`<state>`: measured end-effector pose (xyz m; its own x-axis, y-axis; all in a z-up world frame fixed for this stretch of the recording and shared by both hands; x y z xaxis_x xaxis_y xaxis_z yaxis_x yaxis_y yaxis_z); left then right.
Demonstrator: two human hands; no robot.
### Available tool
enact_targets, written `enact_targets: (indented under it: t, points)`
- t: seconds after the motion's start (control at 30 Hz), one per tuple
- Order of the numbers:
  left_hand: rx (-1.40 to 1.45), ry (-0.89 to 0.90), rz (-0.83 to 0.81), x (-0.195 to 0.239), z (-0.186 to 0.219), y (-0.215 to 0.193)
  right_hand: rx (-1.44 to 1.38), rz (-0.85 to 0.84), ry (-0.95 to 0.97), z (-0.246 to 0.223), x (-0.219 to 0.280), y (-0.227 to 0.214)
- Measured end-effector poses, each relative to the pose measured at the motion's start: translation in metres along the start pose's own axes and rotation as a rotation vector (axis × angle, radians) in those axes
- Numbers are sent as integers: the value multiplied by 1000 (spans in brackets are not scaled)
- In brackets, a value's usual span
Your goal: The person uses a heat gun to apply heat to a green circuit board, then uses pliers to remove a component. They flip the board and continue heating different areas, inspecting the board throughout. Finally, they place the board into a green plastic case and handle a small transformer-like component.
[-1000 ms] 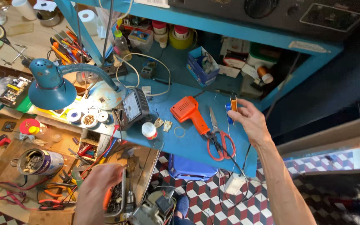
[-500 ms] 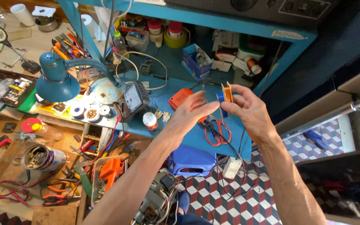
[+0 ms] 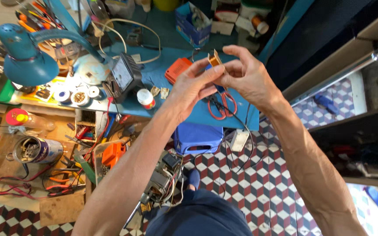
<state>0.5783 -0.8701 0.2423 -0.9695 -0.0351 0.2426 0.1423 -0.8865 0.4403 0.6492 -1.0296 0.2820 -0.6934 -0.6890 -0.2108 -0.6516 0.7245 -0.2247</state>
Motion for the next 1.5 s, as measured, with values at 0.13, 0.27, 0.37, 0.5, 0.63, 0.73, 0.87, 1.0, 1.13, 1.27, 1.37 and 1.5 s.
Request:
enact_targets:
  t: [0.13,0.27,0.37,0.5,0.63,0.73,0.87,1.0,1.13,1.27,1.37,1.5]
  points:
    - [63,13,32,-2,-8,-4,2,25,-22,2,2,3]
    - [138,3,20,-4,-14,-5,48,28,-32,1,1,7]
    - [181,14,5,-5,-16,-8,81,14,-47,2,0,8]
    - [208,33,67,-6,-13,-13,52,15,-65,8,-5,9]
    - [133,14,193,-2,-9,-16,103,94,-164,14,4,10]
    - [119,-33,237,5,0,-21,-28,106,74,22,5,16]
    - [232,54,172,8,11,-34,-40,-58,367,26,23,22]
    - [245,94,214,14,20,-59,119,-4,425,14,35,13]
    - [267,91,282,18,19,-82,90,29,417,8,44,6]
    - [330,125,263,24,18,-104,134,112,418,5,51,0]
    - [346,125,299,31,17,-121,99,139,377,4,55,-7]
    - [366,146,314,37,16,-135,92,172,391,6,61,-18]
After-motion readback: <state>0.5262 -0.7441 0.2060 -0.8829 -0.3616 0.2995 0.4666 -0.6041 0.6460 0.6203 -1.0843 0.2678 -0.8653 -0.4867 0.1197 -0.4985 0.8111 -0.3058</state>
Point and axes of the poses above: each hand's wrist, its own x-axis away from the middle knuckle, its own y-axis out of the palm, z = x × y, the point moved 3 cm from there along -x, towards the middle knuckle, and after that the axes turned 6 degrees about -y, right-handed, at the moved point
